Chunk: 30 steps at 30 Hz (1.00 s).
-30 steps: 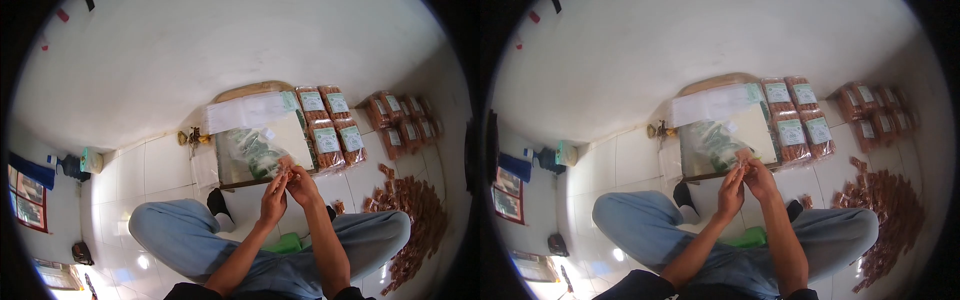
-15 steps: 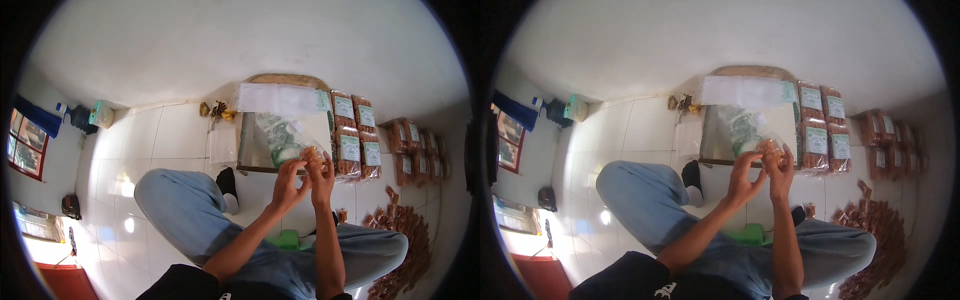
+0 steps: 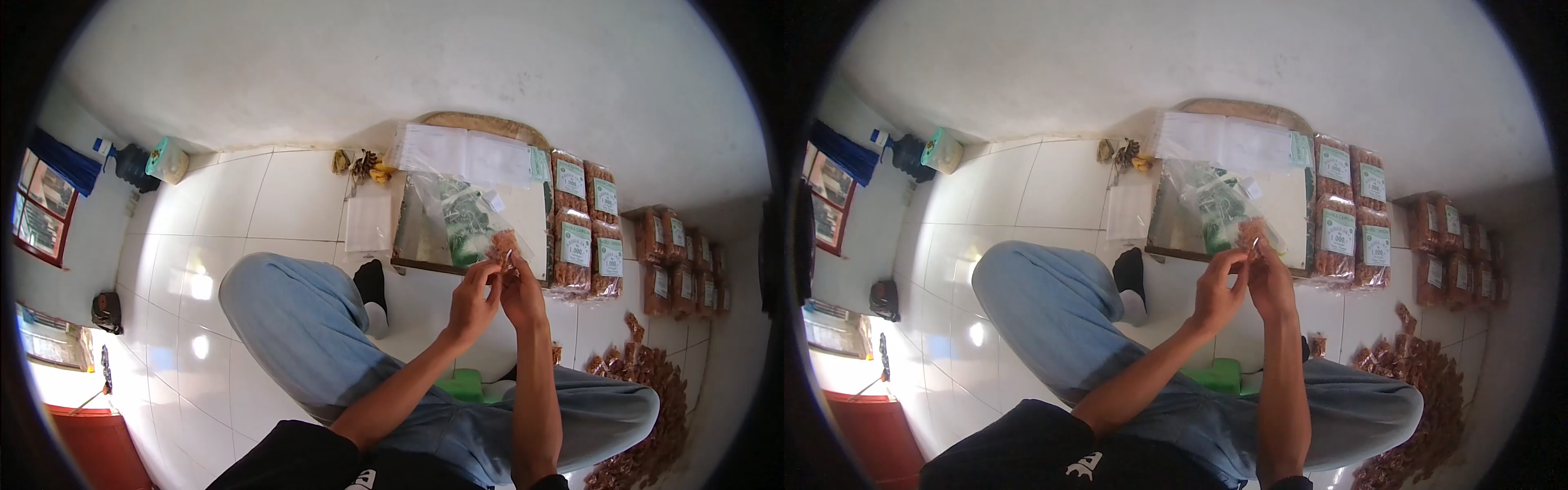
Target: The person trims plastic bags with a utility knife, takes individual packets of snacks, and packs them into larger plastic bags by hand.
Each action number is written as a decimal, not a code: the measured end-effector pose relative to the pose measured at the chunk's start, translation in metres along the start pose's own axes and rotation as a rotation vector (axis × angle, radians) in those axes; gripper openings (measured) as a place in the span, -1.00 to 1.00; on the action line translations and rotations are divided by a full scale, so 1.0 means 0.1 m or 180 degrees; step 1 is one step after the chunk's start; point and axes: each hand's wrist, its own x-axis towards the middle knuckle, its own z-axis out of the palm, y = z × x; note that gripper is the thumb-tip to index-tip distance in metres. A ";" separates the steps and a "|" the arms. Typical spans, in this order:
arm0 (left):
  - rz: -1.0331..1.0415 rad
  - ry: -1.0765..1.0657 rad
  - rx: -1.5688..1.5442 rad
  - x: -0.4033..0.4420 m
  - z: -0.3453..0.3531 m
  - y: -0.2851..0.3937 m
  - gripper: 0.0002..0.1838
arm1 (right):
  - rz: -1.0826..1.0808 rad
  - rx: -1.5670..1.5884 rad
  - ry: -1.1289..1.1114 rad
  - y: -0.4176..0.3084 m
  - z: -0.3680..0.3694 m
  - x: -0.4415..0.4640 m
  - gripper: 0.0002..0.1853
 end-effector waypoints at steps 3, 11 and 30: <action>-0.0051 0.0006 -0.0123 -0.01 -0.02 -0.02 -0.81 | 0.0025 -0.0085 -0.0114 -0.02 0.00 0.02 -0.61; -0.0039 -0.0199 -0.0244 -0.11 -0.02 0.04 -0.88 | -0.0255 -0.0311 0.0088 -0.09 0.05 0.09 -0.54; 0.0408 -0.0371 0.0644 0.21 -0.08 0.19 -0.60 | -0.2104 -0.2502 0.0311 0.31 -0.28 0.23 -0.38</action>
